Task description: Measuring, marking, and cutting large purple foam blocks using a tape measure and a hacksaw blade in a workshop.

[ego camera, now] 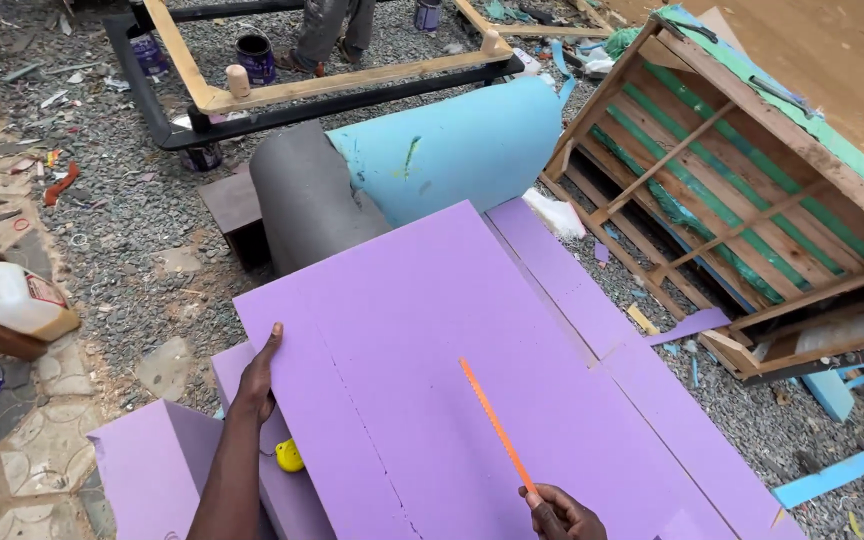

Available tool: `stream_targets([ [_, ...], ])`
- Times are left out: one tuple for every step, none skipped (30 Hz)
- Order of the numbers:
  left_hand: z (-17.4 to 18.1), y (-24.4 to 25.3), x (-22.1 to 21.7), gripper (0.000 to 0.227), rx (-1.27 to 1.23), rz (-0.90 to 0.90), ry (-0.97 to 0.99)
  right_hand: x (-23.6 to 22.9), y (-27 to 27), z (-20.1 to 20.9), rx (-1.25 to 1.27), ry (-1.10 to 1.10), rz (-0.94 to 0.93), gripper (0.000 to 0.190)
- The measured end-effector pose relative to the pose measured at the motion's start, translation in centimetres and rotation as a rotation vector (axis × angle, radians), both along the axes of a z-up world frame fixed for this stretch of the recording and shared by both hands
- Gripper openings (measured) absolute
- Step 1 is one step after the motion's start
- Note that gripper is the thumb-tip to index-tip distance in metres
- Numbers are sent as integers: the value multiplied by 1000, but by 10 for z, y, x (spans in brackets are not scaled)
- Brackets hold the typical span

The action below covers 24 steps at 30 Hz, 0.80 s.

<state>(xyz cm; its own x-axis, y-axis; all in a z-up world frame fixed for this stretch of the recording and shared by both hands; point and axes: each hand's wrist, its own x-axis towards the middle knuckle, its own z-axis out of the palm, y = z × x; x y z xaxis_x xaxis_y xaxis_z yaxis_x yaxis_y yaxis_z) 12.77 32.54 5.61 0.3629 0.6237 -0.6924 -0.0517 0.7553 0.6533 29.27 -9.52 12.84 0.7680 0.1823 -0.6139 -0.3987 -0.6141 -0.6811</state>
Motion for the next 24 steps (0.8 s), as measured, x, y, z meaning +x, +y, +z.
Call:
stream_targets([
  [-2,1,3,77,4,-2,3,2,-5,0,4,3,-2,31],
  [-3,2,3,75,22,-73,23,1,-10,1,41,5,-48,31],
  [-4,5,-4,74,42,-125,48,1,-10,0,81,13,-75,31],
  [-2,5,-4,74,48,-108,56,-1,-14,-7,88,21,-58,31],
  [0,4,-4,71,85,-137,112,-1,-18,-14,144,-21,-73,30],
  [3,3,-5,69,120,-167,168,-2,-23,-21,200,-61,-90,29],
  [15,-4,-8,69,126,-142,174,-7,-17,-5,209,-53,-67,29],
  [27,-12,-10,66,172,-103,131,-12,-11,11,185,-41,-89,30],
  [39,-21,-11,63,217,-72,88,-19,-9,29,157,-29,-119,31],
  [53,-29,-18,63,221,-56,94,-22,-7,40,162,-23,-103,31],
  [68,-38,-22,63,287,-53,75,-25,-7,51,161,-38,-95,31],
  [81,-47,-25,64,353,-51,56,-27,-7,62,160,-54,-87,32],
  [101,-58,-37,64,352,-67,64,-37,-7,75,158,-44,-102,32],
  [120,-70,-47,71,382,-36,159,-44,-8,87,173,-70,-24,32],
  [140,-82,-40,78,416,-23,230,-44,-15,103,187,-116,33,34],
  [154,-93,-42,78,419,-58,215,-45,-20,114,184,-127,-3,34],
  [165,-108,-48,86,428,-50,264,-49,-29,123,201,-151,26,33],
  [174,-124,-55,94,438,-42,313,-53,-39,129,218,-176,56,32],
  [170,-141,-65,94,415,-103,307,-62,-53,128,182,-173,3,32],
  [165,-157,-72,80,581,0,247,-68,-68,125,298,-245,37,28],
  [162,-170,-73,69,752,104,174,-68,-81,120,420,-322,69,23],
  [153,-189,-76,69,737,42,161,-73,-104,120,389,-324,13,23],
  [147,-205,-84,65,776,162,41,-79,-123,120,387,-274,-14,27],
  [142,-221,-92,64,806,283,-81,-85,-141,121,386,-224,-42,30],
])
